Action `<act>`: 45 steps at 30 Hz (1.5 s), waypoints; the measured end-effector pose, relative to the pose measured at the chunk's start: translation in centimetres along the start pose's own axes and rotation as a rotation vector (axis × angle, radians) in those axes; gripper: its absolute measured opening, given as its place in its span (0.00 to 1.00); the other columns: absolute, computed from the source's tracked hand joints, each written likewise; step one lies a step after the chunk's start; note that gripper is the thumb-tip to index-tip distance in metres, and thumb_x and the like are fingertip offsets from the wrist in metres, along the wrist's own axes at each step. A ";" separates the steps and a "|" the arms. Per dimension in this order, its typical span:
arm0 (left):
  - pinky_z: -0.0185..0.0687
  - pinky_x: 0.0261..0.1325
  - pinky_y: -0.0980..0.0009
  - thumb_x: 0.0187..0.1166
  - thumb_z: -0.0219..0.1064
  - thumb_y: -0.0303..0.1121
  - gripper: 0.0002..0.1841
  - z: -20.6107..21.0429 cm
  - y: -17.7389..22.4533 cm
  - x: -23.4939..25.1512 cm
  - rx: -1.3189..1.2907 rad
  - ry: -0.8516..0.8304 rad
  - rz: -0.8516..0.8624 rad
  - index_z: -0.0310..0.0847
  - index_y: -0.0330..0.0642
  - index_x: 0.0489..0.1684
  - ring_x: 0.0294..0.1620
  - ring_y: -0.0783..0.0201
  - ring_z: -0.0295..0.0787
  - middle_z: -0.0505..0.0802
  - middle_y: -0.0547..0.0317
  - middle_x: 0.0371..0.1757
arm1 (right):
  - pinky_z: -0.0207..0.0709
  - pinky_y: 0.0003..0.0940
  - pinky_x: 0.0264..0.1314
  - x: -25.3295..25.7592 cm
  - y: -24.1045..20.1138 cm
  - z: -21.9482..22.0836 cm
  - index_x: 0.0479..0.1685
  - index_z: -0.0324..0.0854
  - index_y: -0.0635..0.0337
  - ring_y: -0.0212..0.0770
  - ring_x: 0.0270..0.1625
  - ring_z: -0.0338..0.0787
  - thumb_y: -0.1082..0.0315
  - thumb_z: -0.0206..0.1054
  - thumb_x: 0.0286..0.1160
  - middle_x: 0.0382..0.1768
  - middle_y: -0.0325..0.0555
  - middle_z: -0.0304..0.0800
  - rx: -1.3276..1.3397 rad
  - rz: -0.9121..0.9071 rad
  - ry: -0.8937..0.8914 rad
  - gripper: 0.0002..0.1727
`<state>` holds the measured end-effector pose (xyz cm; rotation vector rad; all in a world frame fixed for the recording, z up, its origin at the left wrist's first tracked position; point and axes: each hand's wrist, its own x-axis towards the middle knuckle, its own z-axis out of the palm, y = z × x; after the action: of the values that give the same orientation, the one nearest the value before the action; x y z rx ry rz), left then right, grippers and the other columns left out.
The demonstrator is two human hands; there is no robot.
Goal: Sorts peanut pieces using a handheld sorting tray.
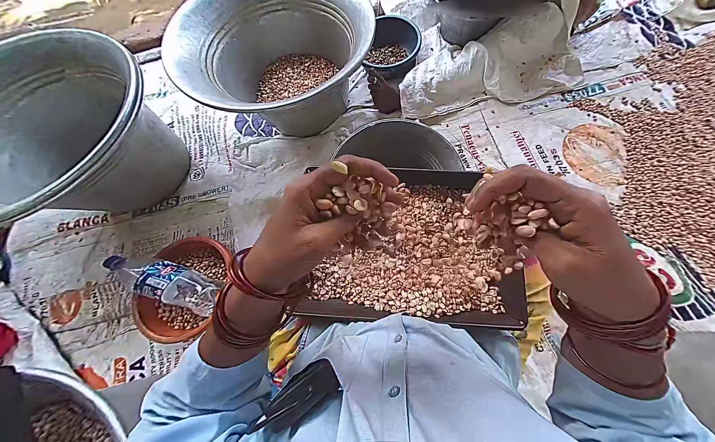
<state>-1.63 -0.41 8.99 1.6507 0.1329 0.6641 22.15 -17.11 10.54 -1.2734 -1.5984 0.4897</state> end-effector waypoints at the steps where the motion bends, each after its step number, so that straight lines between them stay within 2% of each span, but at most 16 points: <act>1: 0.93 0.41 0.77 0.80 0.59 0.18 0.17 -0.3 0.8 0.1 0.066 -0.005 0.048 0.80 0.41 0.65 0.45 0.70 0.93 0.92 0.61 0.55 | 0.84 0.17 0.44 0.3 -0.5 -0.4 0.52 0.84 0.59 0.24 0.44 0.87 0.82 0.55 0.68 0.46 0.35 0.88 -0.010 -0.020 -0.005 0.18; 7: 0.95 0.41 0.74 0.77 0.57 0.18 0.23 -0.7 2.2 -0.5 0.379 0.042 0.030 0.78 0.43 0.71 0.47 0.69 0.94 0.89 0.60 0.66 | 0.88 0.23 0.56 0.6 -1.4 -1.3 0.56 0.85 0.60 0.31 0.59 0.90 0.78 0.57 0.77 0.62 0.42 0.87 -0.094 -0.045 -0.050 0.15; 9: 0.93 0.51 0.75 0.80 0.60 0.25 0.20 -1.2 0.8 -1.0 0.581 -0.013 -0.031 0.82 0.46 0.70 0.55 0.72 0.92 0.88 0.64 0.69 | 0.89 0.23 0.57 -0.1 -0.3 -1.2 0.60 0.87 0.54 0.28 0.61 0.90 0.72 0.58 0.79 0.67 0.39 0.87 -0.234 0.030 -0.129 0.17; 11: 0.91 0.50 0.74 0.83 0.58 0.31 0.17 -2.1 -1.0 -1.9 0.786 -0.020 -0.057 0.86 0.52 0.66 0.53 0.75 0.91 0.90 0.67 0.66 | 0.88 0.23 0.49 -1.5 1.5 -1.2 0.60 0.89 0.48 0.25 0.52 0.91 0.67 0.60 0.80 0.61 0.35 0.90 -0.384 0.131 -0.154 0.16; 12: 0.91 0.48 0.72 0.84 0.57 0.32 0.16 -2.6 -1.7 -2.5 0.833 0.006 -0.082 0.88 0.52 0.64 0.50 0.75 0.92 0.92 0.67 0.63 | 0.88 0.26 0.40 -2.4 2.7 -1.1 0.55 0.90 0.47 0.26 0.42 0.91 0.67 0.62 0.78 0.51 0.34 0.92 -0.448 0.196 -0.117 0.14; 14: 0.94 0.43 0.70 0.85 0.58 0.34 0.14 -3.4 -2.8 -3.8 0.849 0.098 -0.178 0.88 0.51 0.61 0.43 0.73 0.94 0.94 0.66 0.56 | 0.83 0.43 0.33 -3.9 4.8 -0.7 0.47 0.92 0.50 0.37 0.31 0.90 0.68 0.68 0.78 0.36 0.39 0.94 -0.553 0.401 -0.070 0.08; 16: 0.94 0.43 0.69 0.86 0.60 0.37 0.13 -3.8 -4.0 -5.0 0.881 0.154 -0.254 0.88 0.51 0.59 0.40 0.73 0.94 0.95 0.66 0.52 | 0.80 0.64 0.43 -5.0 7.1 0.1 0.46 0.93 0.55 0.56 0.37 0.92 0.68 0.70 0.81 0.34 0.52 0.94 -0.623 0.662 -0.135 0.07; 18: 0.92 0.43 0.65 0.84 0.62 0.37 0.13 -3.6 -5.3 -5.5 0.909 0.164 -0.282 0.89 0.47 0.58 0.39 0.69 0.93 0.95 0.62 0.49 | 0.78 0.68 0.58 -5.4 9.0 1.1 0.53 0.93 0.56 0.63 0.52 0.93 0.66 0.66 0.84 0.44 0.58 0.96 -0.663 0.859 -0.262 0.11; 20: 0.91 0.44 0.62 0.83 0.63 0.34 0.12 -2.5 -6.4 -5.5 0.905 0.134 -0.289 0.90 0.44 0.55 0.38 0.66 0.93 0.95 0.57 0.48 | 0.76 0.68 0.63 -5.7 10.1 2.1 0.56 0.92 0.57 0.65 0.59 0.91 0.68 0.63 0.85 0.51 0.61 0.95 -0.683 0.947 -0.325 0.13; 28: 0.89 0.45 0.59 0.85 0.63 0.32 0.11 3.7 -8.9 -2.5 0.801 -0.128 -0.244 0.91 0.43 0.53 0.41 0.59 0.94 0.96 0.53 0.47 | 0.77 0.67 0.61 -6.5 12.5 4.7 0.59 0.90 0.59 0.64 0.60 0.91 0.65 0.65 0.83 0.54 0.60 0.93 -0.712 0.934 -0.371 0.14; 34: 0.88 0.50 0.55 0.86 0.61 0.32 0.12 4.8 -9.6 -1.8 0.791 -0.201 -0.275 0.91 0.43 0.56 0.44 0.55 0.94 0.95 0.51 0.47 | 0.75 0.67 0.62 -4.3 11.5 3.3 0.60 0.89 0.58 0.66 0.61 0.89 0.63 0.62 0.85 0.54 0.63 0.93 -0.746 0.978 -0.598 0.15; 35: 0.88 0.50 0.54 0.86 0.61 0.33 0.12 4.6 -9.7 -1.8 0.788 -0.205 -0.293 0.90 0.42 0.56 0.45 0.54 0.94 0.95 0.51 0.48 | 0.76 0.67 0.59 -4.0 11.3 3.0 0.57 0.90 0.58 0.65 0.56 0.91 0.64 0.64 0.84 0.50 0.62 0.94 -0.712 0.902 -0.518 0.14; 37: 0.88 0.51 0.54 0.86 0.61 0.34 0.13 4.0 -9.9 -2.0 0.789 -0.179 -0.313 0.90 0.42 0.57 0.45 0.55 0.94 0.96 0.51 0.50 | 0.84 0.58 0.45 -3.9 11.4 2.9 0.51 0.92 0.58 0.55 0.41 0.94 0.65 0.72 0.78 0.40 0.54 0.95 -0.565 0.561 -0.096 0.10; 40: 0.89 0.50 0.52 0.85 0.64 0.34 0.14 2.3 -10.5 -2.2 0.856 -0.067 -0.315 0.89 0.41 0.60 0.43 0.53 0.94 0.95 0.50 0.49 | 0.90 0.39 0.45 -2.3 11.2 3.0 0.63 0.89 0.54 0.40 0.43 0.96 0.65 0.72 0.78 0.48 0.46 0.96 -0.441 0.272 0.235 0.16; 42: 0.87 0.50 0.44 0.84 0.66 0.33 0.15 0.5 -10.9 -2.2 0.940 0.001 -0.396 0.87 0.40 0.65 0.44 0.47 0.93 0.94 0.45 0.49 | 0.89 0.45 0.49 -2.1 11.4 2.7 0.64 0.88 0.53 0.43 0.46 0.95 0.64 0.71 0.81 0.50 0.47 0.95 -0.460 0.373 0.167 0.15; 45: 0.81 0.58 0.34 0.83 0.69 0.32 0.19 -1.6 -11.3 -2.1 1.144 0.059 -0.683 0.83 0.40 0.70 0.58 0.34 0.90 0.90 0.36 0.59 | 0.79 0.65 0.59 -2.8 12.0 2.7 0.73 0.82 0.52 0.59 0.57 0.91 0.57 0.68 0.84 0.59 0.57 0.90 -0.530 0.792 -0.173 0.22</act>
<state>-0.96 2.41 -2.28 2.4375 1.2412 0.0499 25.59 -14.58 -1.31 -2.3432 -1.3512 0.6908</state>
